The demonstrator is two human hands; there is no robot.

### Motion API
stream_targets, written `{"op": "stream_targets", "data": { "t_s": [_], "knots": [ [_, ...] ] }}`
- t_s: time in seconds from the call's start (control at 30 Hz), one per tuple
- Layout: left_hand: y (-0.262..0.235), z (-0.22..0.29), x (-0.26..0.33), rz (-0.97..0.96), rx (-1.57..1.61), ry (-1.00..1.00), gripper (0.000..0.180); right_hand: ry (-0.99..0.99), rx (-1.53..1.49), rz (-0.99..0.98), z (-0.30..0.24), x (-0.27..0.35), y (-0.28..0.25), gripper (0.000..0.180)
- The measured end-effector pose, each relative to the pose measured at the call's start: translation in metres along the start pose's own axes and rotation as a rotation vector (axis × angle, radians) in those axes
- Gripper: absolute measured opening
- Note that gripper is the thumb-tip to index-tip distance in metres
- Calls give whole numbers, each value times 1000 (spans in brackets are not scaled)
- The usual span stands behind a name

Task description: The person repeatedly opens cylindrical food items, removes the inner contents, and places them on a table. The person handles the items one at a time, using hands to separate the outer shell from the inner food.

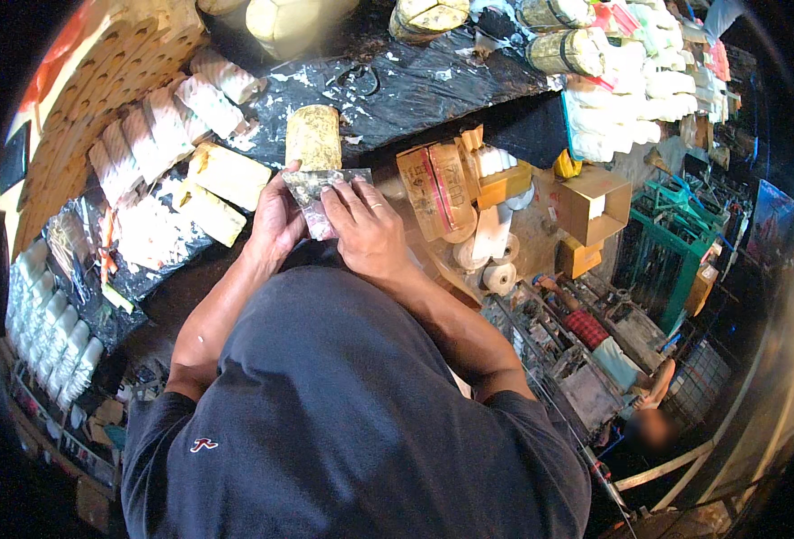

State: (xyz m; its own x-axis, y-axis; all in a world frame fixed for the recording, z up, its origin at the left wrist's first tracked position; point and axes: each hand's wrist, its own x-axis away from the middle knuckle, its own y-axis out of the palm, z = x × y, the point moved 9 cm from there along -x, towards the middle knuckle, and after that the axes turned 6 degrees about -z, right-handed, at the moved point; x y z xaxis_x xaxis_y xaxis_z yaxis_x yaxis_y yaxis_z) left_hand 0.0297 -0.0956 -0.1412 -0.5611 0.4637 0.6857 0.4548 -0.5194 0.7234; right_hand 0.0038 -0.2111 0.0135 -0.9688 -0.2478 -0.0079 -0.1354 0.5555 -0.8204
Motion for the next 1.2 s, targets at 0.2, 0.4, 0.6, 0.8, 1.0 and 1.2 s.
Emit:
{"op": "stream_targets", "data": {
  "t_s": [0.2,0.4,0.6,0.8,1.0,1.2],
  "knots": [
    [0,1,1,3,-62,-21,31,-1,-39,-13,5,-7,-2,52],
    [0,6,2,-5,16,64,41,372,-183,-160,66,-47,22,35],
    [-1,19,19,-68,-12,15,40,206,282,-299,69,-72,32,48],
    [2,44,48,-55,-455,-53,35,-59,302,-145,83,-134,-20,80],
    [-10,64,54,-112,-567,20,28,-492,74,-660,-24,-93,40,97],
    [-87,117,100,358,-830,410,42,-151,-124,-708,-23,-111,89,88]
  ]
}}
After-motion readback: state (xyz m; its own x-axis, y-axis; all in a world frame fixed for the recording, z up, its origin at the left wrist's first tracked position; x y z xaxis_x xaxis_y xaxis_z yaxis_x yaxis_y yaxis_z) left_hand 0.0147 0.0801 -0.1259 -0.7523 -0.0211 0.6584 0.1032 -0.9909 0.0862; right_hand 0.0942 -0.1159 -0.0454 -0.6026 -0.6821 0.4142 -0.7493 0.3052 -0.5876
